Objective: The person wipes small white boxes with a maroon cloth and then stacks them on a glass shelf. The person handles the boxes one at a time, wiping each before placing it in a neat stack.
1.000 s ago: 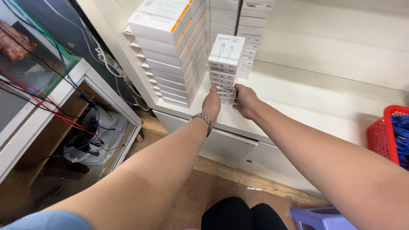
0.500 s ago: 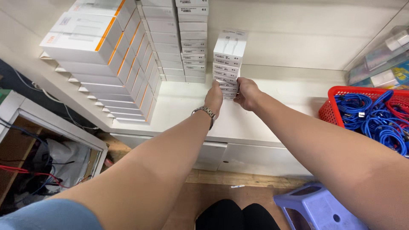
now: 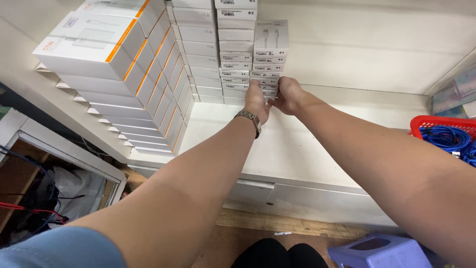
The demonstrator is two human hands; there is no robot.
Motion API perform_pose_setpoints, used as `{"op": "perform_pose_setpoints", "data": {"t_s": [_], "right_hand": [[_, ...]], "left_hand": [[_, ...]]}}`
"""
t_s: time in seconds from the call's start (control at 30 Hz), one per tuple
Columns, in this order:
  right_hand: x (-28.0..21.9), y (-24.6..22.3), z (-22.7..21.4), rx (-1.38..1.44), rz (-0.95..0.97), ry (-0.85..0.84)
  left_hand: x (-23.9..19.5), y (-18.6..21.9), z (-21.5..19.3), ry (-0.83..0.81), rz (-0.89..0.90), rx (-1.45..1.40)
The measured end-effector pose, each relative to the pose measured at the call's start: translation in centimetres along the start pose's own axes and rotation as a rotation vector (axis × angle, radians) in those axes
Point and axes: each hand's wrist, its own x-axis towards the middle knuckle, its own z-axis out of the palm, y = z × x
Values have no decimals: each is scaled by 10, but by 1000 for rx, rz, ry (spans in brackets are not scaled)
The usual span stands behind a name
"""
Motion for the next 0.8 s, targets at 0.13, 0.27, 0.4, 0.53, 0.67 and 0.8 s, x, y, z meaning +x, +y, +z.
{"op": "perform_pose_setpoints", "data": {"t_s": [0.13, 0.27, 0.4, 0.53, 0.67, 0.8], "right_hand": [[12, 6, -2, 156, 1, -74], [3, 17, -2, 110, -24, 253], [-11, 19, 14, 52, -69, 186], [-19, 4, 17, -72, -23, 85], [-26, -3, 13, -154, -160, 149], [-28, -6, 19, -61, -240, -11]], "left_hand": [[-1, 7, -1, -44, -59, -41], [-18, 13, 2, 74, -138, 87], [-30, 29, 15, 6, -102, 64], [-36, 40, 27, 11, -100, 38], [-44, 40, 44, 176, -67, 119], [-52, 44, 64, 311, 198, 309]]}}
